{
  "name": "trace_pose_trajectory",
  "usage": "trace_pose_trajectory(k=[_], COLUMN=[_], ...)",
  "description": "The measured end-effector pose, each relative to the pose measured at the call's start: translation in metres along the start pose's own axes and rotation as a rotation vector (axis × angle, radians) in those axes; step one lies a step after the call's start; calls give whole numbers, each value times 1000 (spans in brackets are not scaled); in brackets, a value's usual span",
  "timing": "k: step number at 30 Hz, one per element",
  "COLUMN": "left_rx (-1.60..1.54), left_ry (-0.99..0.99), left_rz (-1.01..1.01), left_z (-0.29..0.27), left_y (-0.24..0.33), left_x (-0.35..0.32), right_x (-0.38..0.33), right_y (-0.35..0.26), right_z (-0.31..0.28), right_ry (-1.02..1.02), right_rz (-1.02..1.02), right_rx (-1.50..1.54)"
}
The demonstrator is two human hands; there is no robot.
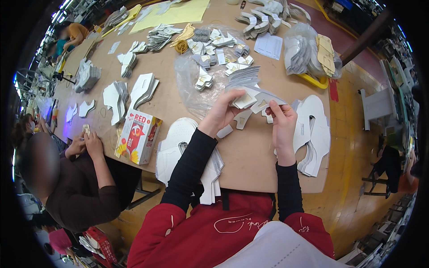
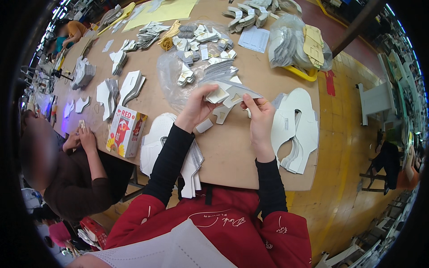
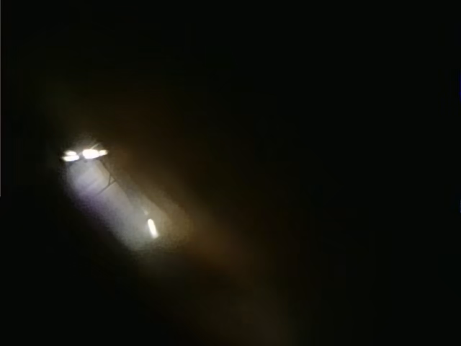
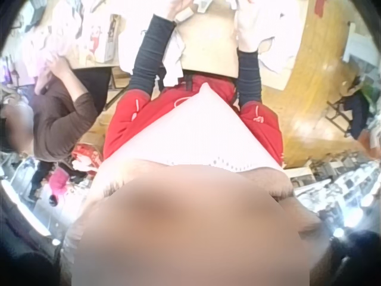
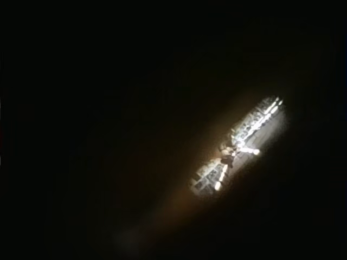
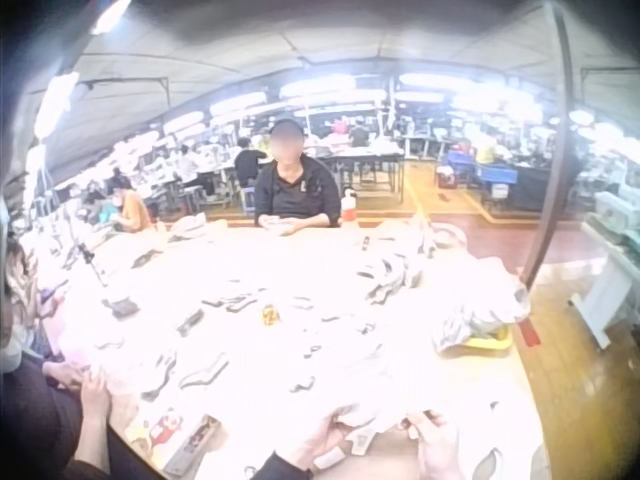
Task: The person sits at a table in a factory and sorts stacks of white paper cutouts. They pick up bundles, separate individual pieces, and place them into organized piles on the table.
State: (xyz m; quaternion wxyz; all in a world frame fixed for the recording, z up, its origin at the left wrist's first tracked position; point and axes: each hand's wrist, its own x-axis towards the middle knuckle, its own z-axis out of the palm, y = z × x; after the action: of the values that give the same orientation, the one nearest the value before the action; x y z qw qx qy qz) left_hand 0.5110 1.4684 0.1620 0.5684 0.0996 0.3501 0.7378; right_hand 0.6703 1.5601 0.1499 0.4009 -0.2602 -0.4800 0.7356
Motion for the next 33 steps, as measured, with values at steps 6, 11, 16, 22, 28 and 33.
trace_pose_trajectory(k=[6,11,16,22,28,33], left_rx=[194,210,218,216,199,97], left_ry=[19,10,2,-4,-33,-63], left_rz=[171,205,89,129,169,125], left_z=[-3,-4,-5,-5,-5,-5], left_y=[-7,-7,-5,-8,-10,-8], left_x=[3,2,1,1,0,0], right_x=[-5,-11,-10,-10,-8,-9], right_y=[-5,-9,-6,-1,1,-2], right_z=[10,17,16,13,13,14], right_ry=[-2,65,84,-17,-66,-93], right_rz=[-54,-185,-241,-278,-350,-473], right_rx=[-142,-274,-276,-351,-351,-542])
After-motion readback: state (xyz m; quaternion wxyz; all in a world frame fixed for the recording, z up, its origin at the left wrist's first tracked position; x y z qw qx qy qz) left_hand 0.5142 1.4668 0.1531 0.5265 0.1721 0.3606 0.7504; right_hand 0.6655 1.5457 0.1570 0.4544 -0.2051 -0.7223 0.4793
